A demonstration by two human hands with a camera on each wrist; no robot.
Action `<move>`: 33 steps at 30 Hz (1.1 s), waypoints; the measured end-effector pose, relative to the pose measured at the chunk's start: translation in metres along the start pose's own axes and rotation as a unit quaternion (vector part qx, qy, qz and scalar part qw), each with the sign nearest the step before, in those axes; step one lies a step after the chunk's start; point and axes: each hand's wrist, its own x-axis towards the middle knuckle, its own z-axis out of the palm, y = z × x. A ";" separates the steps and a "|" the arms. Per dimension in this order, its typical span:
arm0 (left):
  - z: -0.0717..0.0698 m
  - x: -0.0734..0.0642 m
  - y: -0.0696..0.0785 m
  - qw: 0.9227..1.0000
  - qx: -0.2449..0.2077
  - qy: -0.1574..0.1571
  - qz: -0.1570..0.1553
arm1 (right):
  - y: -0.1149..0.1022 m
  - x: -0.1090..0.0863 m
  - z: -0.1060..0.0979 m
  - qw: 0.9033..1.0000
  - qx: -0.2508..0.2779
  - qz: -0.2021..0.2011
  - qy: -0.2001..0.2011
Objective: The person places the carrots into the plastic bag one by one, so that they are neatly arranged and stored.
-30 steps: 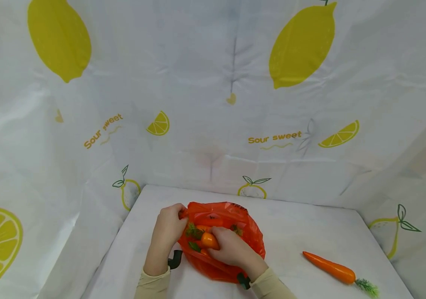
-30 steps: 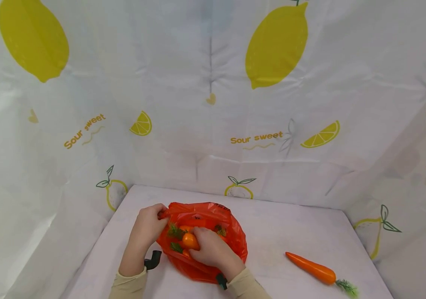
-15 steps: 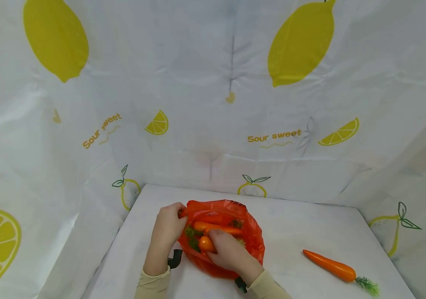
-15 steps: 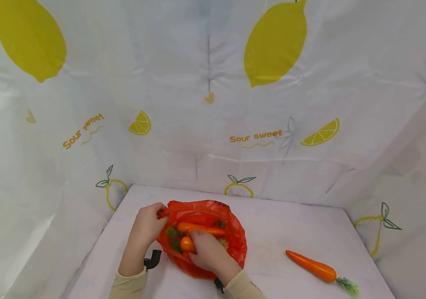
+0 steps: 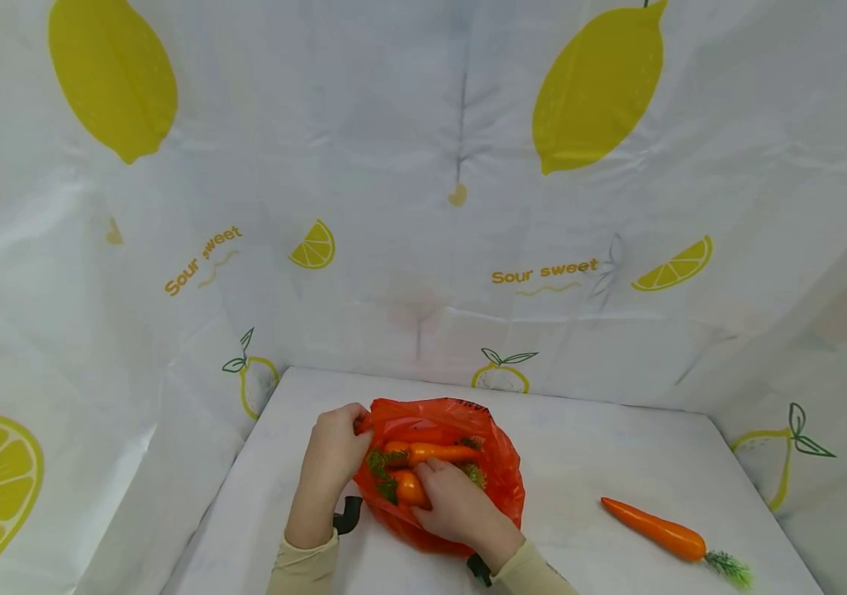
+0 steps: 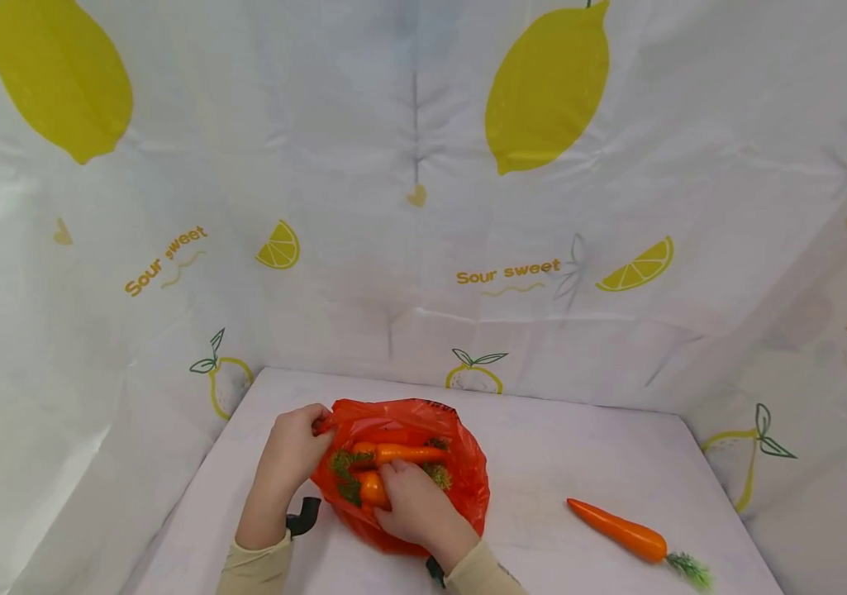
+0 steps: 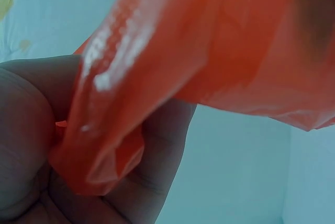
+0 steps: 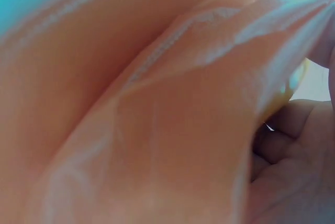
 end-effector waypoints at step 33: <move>0.000 -0.001 -0.001 1.000 -0.003 -0.002 -0.003 | 0.038 -0.062 -0.084 0.988 0.090 0.052 0.115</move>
